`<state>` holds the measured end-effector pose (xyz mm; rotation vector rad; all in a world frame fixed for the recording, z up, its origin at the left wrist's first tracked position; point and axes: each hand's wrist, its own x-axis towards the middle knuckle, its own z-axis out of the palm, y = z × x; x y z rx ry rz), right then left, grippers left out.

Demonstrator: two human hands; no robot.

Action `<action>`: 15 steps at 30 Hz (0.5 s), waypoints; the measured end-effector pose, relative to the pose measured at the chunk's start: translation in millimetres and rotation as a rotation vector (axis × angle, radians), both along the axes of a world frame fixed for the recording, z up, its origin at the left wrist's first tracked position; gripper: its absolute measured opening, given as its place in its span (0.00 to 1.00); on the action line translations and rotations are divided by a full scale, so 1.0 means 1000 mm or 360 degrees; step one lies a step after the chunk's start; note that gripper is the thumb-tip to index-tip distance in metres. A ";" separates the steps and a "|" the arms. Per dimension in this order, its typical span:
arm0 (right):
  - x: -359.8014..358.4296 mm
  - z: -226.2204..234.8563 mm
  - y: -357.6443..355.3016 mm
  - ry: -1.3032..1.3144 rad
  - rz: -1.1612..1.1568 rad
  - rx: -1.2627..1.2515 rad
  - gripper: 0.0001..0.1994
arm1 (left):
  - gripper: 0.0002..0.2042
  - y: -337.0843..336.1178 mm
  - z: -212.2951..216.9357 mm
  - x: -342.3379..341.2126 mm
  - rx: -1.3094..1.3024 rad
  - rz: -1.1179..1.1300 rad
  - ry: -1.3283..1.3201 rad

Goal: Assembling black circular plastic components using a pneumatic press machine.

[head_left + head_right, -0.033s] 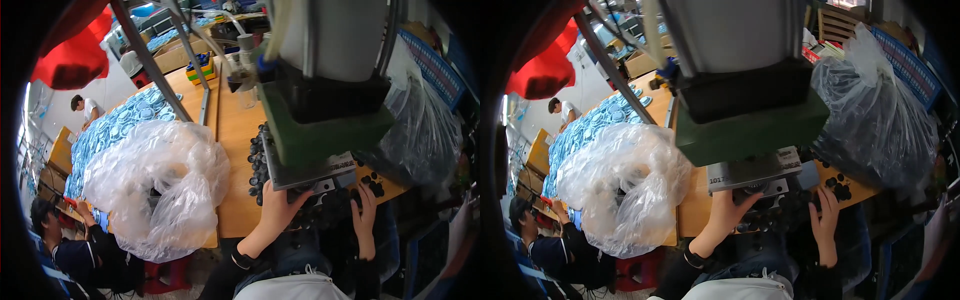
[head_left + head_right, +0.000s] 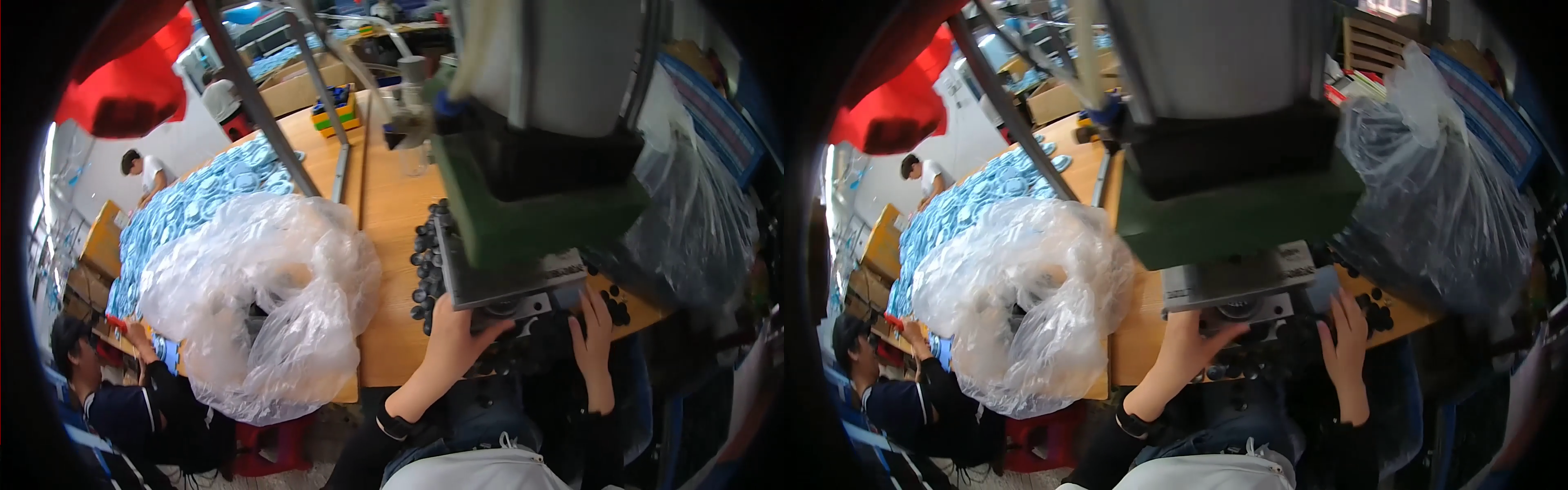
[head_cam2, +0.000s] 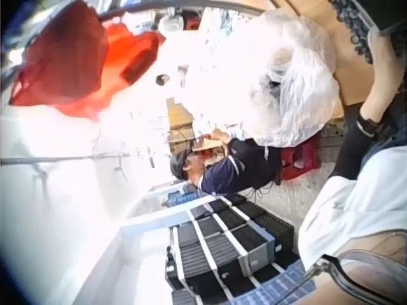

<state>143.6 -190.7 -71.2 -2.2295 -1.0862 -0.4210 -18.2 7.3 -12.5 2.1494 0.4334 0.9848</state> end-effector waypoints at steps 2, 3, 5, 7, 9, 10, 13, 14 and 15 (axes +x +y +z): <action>0.035 -0.029 0.027 -0.0202 0.0102 -0.0293 0.15 | 0.28 0.009 0.006 -0.026 -0.0003 -0.0246 0.0137; 0.048 -0.045 0.033 -0.0101 0.0164 -0.0414 0.10 | 0.33 0.009 0.016 -0.039 0.0148 -0.0205 0.0044; 0.053 -0.055 0.030 -0.0243 0.0120 -0.0291 0.08 | 0.26 0.013 0.027 -0.074 0.0018 -0.0148 0.0070; 0.045 -0.030 0.028 0.0316 -0.0099 -0.0696 0.16 | 0.18 0.028 0.021 -0.109 0.0113 0.0122 0.0070; 0.047 -0.034 0.024 0.0099 -0.0079 -0.0545 0.17 | 0.07 0.047 0.026 -0.145 0.0101 0.0560 -0.0053; 0.041 -0.008 0.033 0.0523 -0.0147 -0.0783 0.15 | 0.06 0.069 0.015 -0.167 0.0225 0.0780 -0.0071; 0.045 -0.023 0.020 0.0544 -0.0062 -0.0766 0.13 | 0.04 0.143 -0.012 -0.221 0.0216 0.1272 -0.0127; 0.038 -0.035 0.018 0.0522 -0.0058 -0.0210 0.13 | 0.07 0.172 -0.025 -0.238 0.0294 0.1336 0.0012; 0.032 -0.040 0.019 0.0500 -0.0052 0.0349 0.14 | 0.09 0.196 -0.039 -0.254 0.0374 0.1398 0.0155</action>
